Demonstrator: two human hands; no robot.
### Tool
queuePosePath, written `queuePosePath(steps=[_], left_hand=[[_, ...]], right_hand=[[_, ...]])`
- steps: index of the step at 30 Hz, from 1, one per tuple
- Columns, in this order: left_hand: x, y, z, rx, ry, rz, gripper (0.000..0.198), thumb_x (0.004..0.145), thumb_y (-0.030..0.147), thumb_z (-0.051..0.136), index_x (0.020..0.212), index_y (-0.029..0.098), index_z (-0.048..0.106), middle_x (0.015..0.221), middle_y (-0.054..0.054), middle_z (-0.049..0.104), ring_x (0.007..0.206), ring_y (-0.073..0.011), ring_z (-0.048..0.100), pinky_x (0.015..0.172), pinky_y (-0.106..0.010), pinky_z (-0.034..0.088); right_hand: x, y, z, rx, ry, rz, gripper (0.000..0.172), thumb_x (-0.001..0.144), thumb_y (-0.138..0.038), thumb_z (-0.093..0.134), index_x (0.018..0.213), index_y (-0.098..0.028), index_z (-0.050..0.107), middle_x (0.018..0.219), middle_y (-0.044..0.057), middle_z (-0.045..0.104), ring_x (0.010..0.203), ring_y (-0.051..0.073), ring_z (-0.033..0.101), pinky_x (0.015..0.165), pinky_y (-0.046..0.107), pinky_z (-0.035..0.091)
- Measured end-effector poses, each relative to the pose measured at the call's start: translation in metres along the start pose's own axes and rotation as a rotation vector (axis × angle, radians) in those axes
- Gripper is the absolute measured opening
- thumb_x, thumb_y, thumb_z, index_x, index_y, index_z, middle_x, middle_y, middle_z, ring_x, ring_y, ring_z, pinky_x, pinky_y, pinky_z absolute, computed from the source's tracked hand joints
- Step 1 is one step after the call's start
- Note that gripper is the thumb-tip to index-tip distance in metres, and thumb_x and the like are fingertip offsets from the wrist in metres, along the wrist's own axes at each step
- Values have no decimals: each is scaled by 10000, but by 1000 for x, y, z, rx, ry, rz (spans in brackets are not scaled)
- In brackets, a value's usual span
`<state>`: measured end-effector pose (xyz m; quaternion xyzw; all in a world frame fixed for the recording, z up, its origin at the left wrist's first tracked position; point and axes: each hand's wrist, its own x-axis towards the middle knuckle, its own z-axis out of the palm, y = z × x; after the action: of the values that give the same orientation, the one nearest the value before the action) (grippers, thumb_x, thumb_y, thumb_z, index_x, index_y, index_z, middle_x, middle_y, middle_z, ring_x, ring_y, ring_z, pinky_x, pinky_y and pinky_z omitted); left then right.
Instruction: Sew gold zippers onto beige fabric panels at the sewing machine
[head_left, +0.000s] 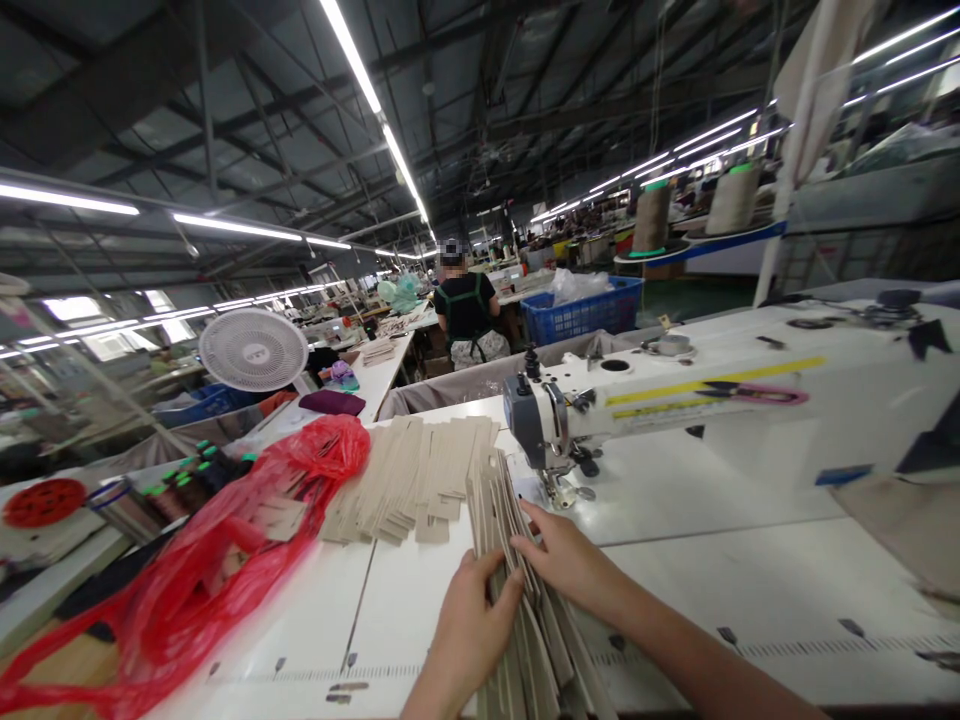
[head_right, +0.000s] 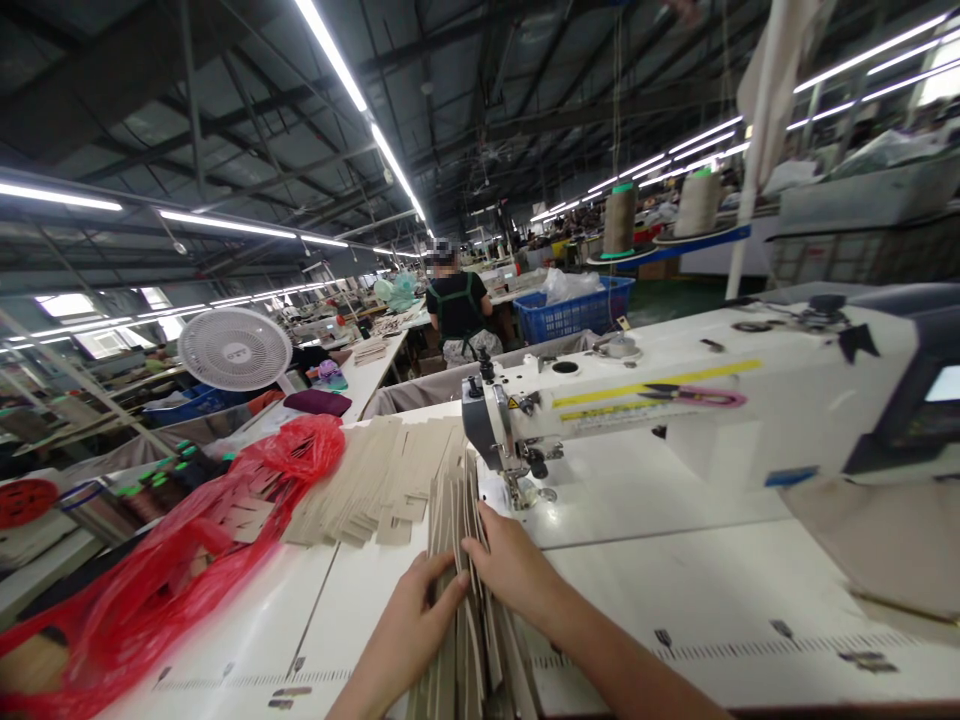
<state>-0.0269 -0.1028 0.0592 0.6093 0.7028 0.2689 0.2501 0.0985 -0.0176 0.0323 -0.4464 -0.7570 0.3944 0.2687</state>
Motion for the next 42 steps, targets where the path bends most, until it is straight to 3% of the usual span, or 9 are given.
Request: queuePosePath(steps=[4,9,14,23,30,36,40,42], left_hand=[[2,-7,5,3,-8,-20,415,787,260,424,1141,114,582,1112,-117,612,1072,-236,532,973,-325,366],[4,-11,9,-36,32,43,641,731,114,383,1368,77,321,1373,-125,429,1271,-188,379,1078,-299,249],[1,-8,7,0,13,34,501,738,126,363,1213,105,524,1171,-113,587,1125,-199,510,1019,-303,332],[-1,3,6,12,43,6,434,809,383,456,1160,156,574,1095,-104,618,1063,-242,539,952,-345,380],[4,-1,4,-3,28,-24,437,777,348,479,1150,143,578,1101,-100,623,1076,-234,535,962,-329,369],[5,-2,3,26,13,-58,458,768,287,445,1171,98,555,1166,-119,597,1120,-231,512,999,-320,342],[5,-4,4,47,11,-83,484,742,209,439,1196,71,532,1190,-125,582,1140,-221,500,1014,-301,330],[5,-5,5,53,21,-86,496,722,166,431,1196,63,533,1174,-127,588,1126,-217,509,1010,-293,333]], right_hand=[[-1,0,-1,13,25,-27,399,775,-205,508,1162,-119,553,997,120,668,916,228,622,817,310,449],[-2,-4,-2,-1,-18,-14,394,793,-207,492,1173,-113,536,954,112,670,883,221,624,795,304,448],[-1,-6,-2,-21,-25,26,426,808,-235,491,1192,-53,516,963,146,659,861,234,616,782,313,442],[2,-1,2,1,-22,50,493,802,-237,515,1246,-26,469,938,145,651,775,210,613,737,295,436],[1,-1,0,42,-33,35,458,795,-264,526,1212,-76,498,893,103,669,748,196,620,705,279,443],[-3,6,2,39,8,-9,325,817,-237,474,1101,-114,573,950,112,678,898,216,621,790,291,441],[-4,10,3,-90,0,-23,241,789,-143,451,965,-130,616,897,98,683,859,203,625,775,275,447],[-2,13,1,-189,31,-21,279,765,-73,428,963,-124,618,935,112,676,893,201,618,805,271,438]])
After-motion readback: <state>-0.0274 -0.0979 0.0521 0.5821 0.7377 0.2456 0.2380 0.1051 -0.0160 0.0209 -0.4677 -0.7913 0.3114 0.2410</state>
